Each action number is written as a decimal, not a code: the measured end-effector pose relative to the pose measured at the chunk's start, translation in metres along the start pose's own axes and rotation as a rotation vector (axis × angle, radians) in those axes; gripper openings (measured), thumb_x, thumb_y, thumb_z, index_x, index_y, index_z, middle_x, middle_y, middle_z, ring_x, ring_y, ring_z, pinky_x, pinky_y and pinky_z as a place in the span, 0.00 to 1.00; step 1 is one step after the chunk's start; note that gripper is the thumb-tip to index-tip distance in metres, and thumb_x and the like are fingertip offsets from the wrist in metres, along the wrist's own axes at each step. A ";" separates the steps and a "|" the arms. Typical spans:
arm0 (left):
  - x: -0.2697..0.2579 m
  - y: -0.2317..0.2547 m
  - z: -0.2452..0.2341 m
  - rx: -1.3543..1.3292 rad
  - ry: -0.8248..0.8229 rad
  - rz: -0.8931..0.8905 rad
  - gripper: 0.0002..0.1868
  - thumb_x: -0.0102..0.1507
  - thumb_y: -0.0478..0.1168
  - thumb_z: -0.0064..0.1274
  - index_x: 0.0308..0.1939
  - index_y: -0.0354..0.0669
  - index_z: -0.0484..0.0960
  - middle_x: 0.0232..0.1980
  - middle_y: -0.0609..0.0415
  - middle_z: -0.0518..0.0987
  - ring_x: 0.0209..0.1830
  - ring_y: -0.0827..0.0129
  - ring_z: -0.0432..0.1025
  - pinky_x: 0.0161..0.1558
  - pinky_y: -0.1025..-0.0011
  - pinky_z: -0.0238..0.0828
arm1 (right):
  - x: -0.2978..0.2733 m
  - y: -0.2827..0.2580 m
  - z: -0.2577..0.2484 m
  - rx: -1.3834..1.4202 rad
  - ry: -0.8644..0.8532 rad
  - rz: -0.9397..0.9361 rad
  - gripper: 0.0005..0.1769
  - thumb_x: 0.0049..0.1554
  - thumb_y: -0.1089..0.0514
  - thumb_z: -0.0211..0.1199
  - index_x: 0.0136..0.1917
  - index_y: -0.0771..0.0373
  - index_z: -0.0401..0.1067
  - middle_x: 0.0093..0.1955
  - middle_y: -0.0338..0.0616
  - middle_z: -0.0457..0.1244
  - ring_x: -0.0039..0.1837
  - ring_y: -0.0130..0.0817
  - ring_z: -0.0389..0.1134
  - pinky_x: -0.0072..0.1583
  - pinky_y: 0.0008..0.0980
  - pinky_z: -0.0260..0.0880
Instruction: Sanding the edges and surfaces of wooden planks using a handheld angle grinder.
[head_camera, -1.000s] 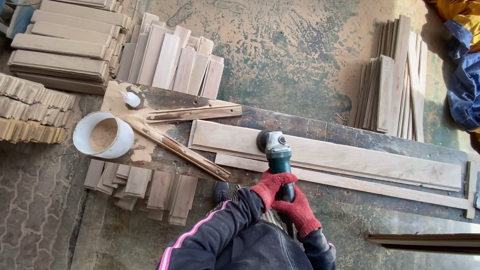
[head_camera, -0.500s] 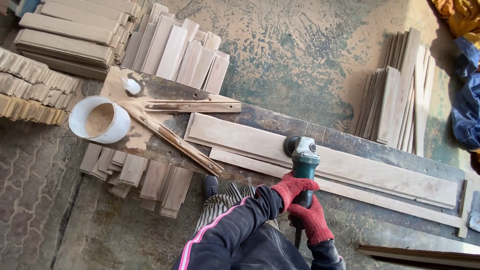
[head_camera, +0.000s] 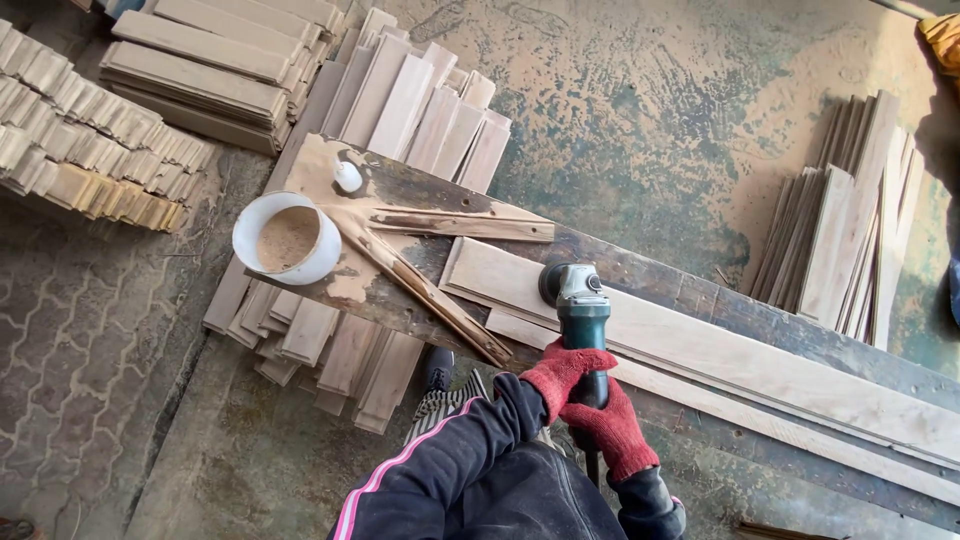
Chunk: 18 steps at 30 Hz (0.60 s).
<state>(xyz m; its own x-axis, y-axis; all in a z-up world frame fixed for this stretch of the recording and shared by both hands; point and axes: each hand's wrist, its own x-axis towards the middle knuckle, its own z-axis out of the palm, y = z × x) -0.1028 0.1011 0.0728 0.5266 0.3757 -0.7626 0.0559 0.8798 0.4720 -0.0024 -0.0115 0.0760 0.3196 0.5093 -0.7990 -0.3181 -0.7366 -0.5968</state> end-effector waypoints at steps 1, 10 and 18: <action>0.000 0.001 -0.011 -0.006 0.001 -0.002 0.32 0.49 0.44 0.66 0.55 0.40 0.77 0.44 0.47 0.80 0.39 0.62 0.76 0.43 0.65 0.78 | 0.001 -0.003 0.011 -0.005 -0.001 0.004 0.27 0.43 0.70 0.74 0.57 0.71 0.70 0.35 0.57 0.65 0.31 0.44 0.64 0.31 0.36 0.63; -0.037 0.048 -0.078 -0.042 0.084 0.032 0.33 0.49 0.45 0.66 0.57 0.38 0.77 0.46 0.45 0.80 0.40 0.59 0.77 0.42 0.65 0.79 | 0.000 -0.038 0.091 -0.139 -0.055 0.015 0.36 0.41 0.68 0.77 0.62 0.66 0.68 0.41 0.56 0.66 0.34 0.42 0.66 0.34 0.35 0.67; -0.031 0.045 -0.105 -0.187 0.112 0.121 0.28 0.49 0.41 0.66 0.52 0.36 0.79 0.41 0.46 0.81 0.36 0.60 0.76 0.40 0.65 0.76 | 0.000 -0.052 0.117 -0.186 -0.102 0.009 0.34 0.40 0.68 0.76 0.60 0.67 0.70 0.41 0.56 0.66 0.34 0.41 0.66 0.33 0.33 0.64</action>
<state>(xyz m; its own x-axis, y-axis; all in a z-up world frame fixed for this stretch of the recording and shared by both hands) -0.2060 0.1599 0.0716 0.4221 0.5020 -0.7549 -0.1654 0.8614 0.4803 -0.0907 0.0790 0.0984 0.2226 0.5373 -0.8135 -0.1473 -0.8063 -0.5729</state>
